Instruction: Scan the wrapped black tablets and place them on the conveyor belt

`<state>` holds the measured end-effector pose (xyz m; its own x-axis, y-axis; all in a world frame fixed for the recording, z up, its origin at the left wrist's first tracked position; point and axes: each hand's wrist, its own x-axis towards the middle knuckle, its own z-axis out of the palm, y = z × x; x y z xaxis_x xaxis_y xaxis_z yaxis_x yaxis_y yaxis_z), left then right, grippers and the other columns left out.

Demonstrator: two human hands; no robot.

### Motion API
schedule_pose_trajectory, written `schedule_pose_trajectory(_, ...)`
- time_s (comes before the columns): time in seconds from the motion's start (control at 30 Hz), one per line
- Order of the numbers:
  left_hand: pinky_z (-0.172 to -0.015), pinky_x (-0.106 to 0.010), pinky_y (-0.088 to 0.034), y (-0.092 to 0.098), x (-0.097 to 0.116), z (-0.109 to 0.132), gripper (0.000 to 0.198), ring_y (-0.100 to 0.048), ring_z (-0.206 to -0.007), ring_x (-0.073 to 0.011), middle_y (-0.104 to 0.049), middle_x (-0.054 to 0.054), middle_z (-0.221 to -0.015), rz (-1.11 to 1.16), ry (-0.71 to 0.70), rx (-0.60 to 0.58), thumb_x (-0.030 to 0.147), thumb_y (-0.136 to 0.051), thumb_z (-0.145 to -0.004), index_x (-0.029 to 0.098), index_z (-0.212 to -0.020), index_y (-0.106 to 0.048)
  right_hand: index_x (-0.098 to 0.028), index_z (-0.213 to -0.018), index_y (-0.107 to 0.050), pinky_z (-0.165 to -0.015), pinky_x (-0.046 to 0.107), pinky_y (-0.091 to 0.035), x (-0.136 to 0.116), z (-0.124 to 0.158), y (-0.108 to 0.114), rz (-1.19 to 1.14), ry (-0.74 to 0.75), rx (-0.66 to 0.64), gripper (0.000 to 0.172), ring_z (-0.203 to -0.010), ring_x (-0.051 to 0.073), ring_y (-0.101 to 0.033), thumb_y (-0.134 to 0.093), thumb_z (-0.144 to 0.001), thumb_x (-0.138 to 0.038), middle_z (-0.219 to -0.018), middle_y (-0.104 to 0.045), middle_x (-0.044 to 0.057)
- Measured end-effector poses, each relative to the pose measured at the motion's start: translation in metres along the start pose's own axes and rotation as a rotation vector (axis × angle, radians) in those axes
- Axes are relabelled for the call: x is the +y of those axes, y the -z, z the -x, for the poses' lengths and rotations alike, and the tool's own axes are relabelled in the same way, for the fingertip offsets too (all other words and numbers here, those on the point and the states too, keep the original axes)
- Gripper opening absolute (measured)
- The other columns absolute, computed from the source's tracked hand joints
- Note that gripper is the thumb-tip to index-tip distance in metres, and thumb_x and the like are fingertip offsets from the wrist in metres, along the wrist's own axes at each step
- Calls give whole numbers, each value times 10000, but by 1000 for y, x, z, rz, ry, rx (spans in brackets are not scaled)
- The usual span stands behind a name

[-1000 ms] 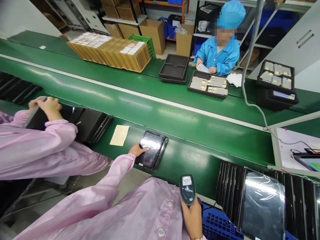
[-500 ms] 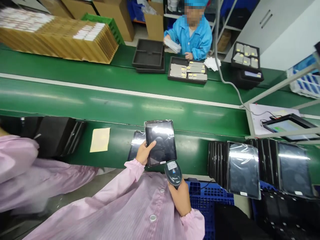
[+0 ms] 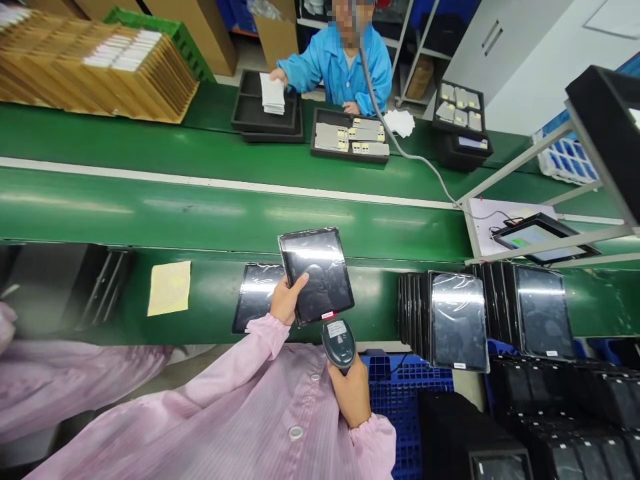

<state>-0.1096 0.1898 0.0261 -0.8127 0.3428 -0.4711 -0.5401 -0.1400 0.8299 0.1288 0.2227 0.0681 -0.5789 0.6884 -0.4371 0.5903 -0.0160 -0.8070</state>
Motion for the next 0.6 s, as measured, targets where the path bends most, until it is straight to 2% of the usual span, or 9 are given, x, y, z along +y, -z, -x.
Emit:
schedule_pose_trajectory(0.2, -858, -342, -547, -6, 0, 2, 559, -692, -857, -180, -764, -65, -1007, -1, 1, 29, 497, -927, -649, 153, -1042, -726, -170, -1009, -743, -901, 384, -562, 4, -2, 6, -31, -16, 0, 340, -977, 299, -741, -660, -861, -465, -1044, -796, 123)
schedule_pose_trajectory(0.37, -888, -347, -556, -8, -3, 2, 585, -695, -859, -169, -764, -58, -1011, 10, 20, 18, 476, -930, -651, 150, -1086, -712, -180, -1005, -738, -922, 412, -556, 6, -1, 6, -58, -24, -4, 315, -1004, 316, -735, -665, -869, -454, -1056, -791, 128)
schedule_pose_trajectory(0.43, -884, -348, -564, -9, -4, 2, 612, -698, -843, -168, -763, -47, -981, -1, 38, 25, 475, -935, -636, 153, -1103, -708, -184, -1068, -730, -945, 412, -553, 3, 2, 10, -87, -20, -6, 299, -1038, 309, -729, -670, -867, -397, -1090, -786, 118)
schedule_pose_trajectory(0.53, -841, -351, -586, -10, -6, 3, 654, -705, -797, -172, -759, -25, -916, -33, 102, 23, 482, -945, -609, 164, -1126, -704, -202, -1224, -672, -999, 399, -540, 0, 17, 36, -141, 32, -13, 400, -1111, 278, -706, -695, -831, -270, -1188, -763, 91)
schedule_pose_trajectory(0.6, -820, -345, -597, -14, -7, 5, 674, -707, -767, -169, -757, -10, -886, -49, 143, -1, 481, -957, -585, 176, -1129, -701, -210, -1254, -651, -976, 399, -555, 2, 38, 71, -177, 45, 26, 448, -1074, 269, -711, -727, -816, -268, -1169, -765, 82)
